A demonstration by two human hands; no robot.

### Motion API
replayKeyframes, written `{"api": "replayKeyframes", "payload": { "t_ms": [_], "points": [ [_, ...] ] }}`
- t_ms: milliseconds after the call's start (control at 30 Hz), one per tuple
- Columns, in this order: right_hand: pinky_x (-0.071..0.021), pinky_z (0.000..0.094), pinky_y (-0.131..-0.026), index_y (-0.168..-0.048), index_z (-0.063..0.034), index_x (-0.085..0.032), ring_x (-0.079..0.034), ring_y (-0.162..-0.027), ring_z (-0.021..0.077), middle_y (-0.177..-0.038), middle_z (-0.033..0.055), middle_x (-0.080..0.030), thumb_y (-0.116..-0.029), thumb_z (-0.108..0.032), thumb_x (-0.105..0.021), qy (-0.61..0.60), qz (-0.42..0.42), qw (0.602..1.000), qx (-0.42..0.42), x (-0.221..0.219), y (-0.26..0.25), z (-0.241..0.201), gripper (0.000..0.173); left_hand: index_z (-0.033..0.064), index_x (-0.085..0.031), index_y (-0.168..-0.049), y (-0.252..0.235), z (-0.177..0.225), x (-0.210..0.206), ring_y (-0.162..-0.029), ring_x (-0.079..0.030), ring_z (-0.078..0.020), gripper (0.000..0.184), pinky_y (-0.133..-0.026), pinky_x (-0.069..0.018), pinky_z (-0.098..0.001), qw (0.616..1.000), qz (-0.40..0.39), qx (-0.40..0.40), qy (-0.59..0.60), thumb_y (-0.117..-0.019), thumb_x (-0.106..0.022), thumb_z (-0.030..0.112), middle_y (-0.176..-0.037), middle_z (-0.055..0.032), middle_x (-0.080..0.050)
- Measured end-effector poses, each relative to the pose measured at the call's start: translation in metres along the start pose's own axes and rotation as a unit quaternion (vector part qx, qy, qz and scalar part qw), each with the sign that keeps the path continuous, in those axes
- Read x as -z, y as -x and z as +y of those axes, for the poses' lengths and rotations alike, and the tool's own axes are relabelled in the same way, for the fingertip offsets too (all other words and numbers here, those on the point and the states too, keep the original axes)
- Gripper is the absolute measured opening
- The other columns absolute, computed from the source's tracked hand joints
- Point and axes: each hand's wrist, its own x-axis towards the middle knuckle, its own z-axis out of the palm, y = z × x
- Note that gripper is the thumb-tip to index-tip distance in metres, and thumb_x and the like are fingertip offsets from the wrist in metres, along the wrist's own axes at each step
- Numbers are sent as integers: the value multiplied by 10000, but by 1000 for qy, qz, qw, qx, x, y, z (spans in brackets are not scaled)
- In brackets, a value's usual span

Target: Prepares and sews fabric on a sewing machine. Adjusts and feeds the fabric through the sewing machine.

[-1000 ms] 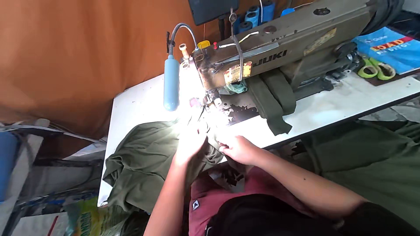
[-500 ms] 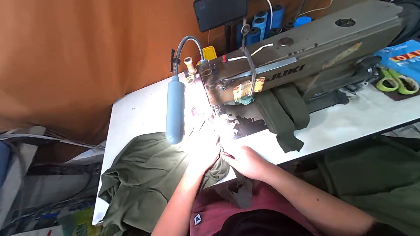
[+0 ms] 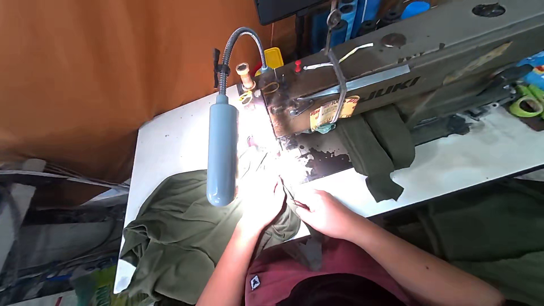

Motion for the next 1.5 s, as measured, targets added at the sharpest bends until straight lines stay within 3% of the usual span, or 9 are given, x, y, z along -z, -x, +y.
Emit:
{"api": "replayKeyframes", "payload": {
  "t_ms": [267, 667, 800, 933, 1100, 1167, 1267, 1400, 1500],
  "points": [
    [-494, 440, -811, -943, 61, -657, -635, -887, 288, -886, 189, -646, -1045, -196, -502, 16, -33, 997, -71, 12, -14, -15, 317, -38, -726, -972, -27, -5, 7, -1078, -670, -374, 260, -939, -516, -561, 996, -15, 48, -68, -1024, -545, 140, -1049, -207, -705],
    [-503, 444, -856, -987, 61, -677, -658, -940, 300, -931, 200, -677, -1057, -231, -489, 26, -10, 996, -86, 7, -20, -19, 354, -13, -672, -985, -51, -1, 13, -984, -658, -350, 240, -862, -522, -532, 981, -109, 125, -99, -1037, -565, 196, -970, -191, -654],
    [-487, 466, -881, -1017, 50, -674, -646, -988, 312, -971, 201, -670, -1072, -235, -471, 43, -58, 993, -94, 13, -23, -26, 354, -4, -671, -1007, -57, -1, 15, -966, -663, -365, 242, -848, -518, -562, 976, -127, 153, -90, -1020, -619, 232, -962, -195, -666],
    [-503, 540, -961, -1377, -55, -618, -639, -1162, 385, -1277, 232, -634, -1066, -203, -466, 164, -127, 974, -85, 11, -26, -35, 377, 1, -679, -1032, -62, -1, 17, -1051, -644, -394, 257, -941, -478, -582, 973, -130, 167, -89, -996, -666, 254, -1023, -216, -678],
    [-535, 539, -897, -1588, -91, -334, -663, -1088, 407, -1517, 233, -443, -1048, -367, -564, 245, -156, 953, -85, 22, -33, -35, 648, -19, -678, -1026, -62, 3, 19, -1077, -632, -375, 281, -1003, -455, -555, 973, -131, 176, -66, -999, -665, 261, -1036, -221, -670],
    [-530, 546, -890, -1543, -59, -400, -660, -1097, 400, -1567, 223, -400, -1045, -402, -562, 256, -180, 949, -40, 27, -37, -27, 626, -18, -682, -1010, -59, 5, 20, -1035, -639, -369, 279, -960, -475, -555, 973, -123, 188, -47, -1001, -665, 260, -1007, -216, -667],
    [-526, 567, -861, -1397, -42, -530, -656, -1079, 399, -1436, 207, -513, -1034, -413, -578, 256, -179, 950, 6, 30, -40, -17, 522, -3, -691, -992, -56, 4, 15, -1024, -647, -354, 262, -961, -484, -554, 975, -102, 196, -22, -996, -673, 258, -991, -201, -677],
    [-518, 578, -874, -1484, -64, -483, -656, -1079, 409, -1503, 205, -476, -1040, -485, -523, 271, -184, 945, 3, 31, -39, -15, 613, 13, -692, -953, -43, 5, 4, -1037, -650, -334, 220, -924, -508, -527, 982, -31, 186, 0, -1014, -630, 215, -1011, -184, -672],
    [-522, 575, -846, -1458, -71, -509, -663, -1054, 403, -1487, 207, -486, -1037, -491, -507, 285, -188, 940, 3, 32, -40, -16, 595, 5, -737, -1019, -26, -5, -6, -1111, -666, -337, 248, -988, -508, -517, 995, 26, 92, -22, -1028, -577, 194, -1087, -186, -711]
  ]
}}
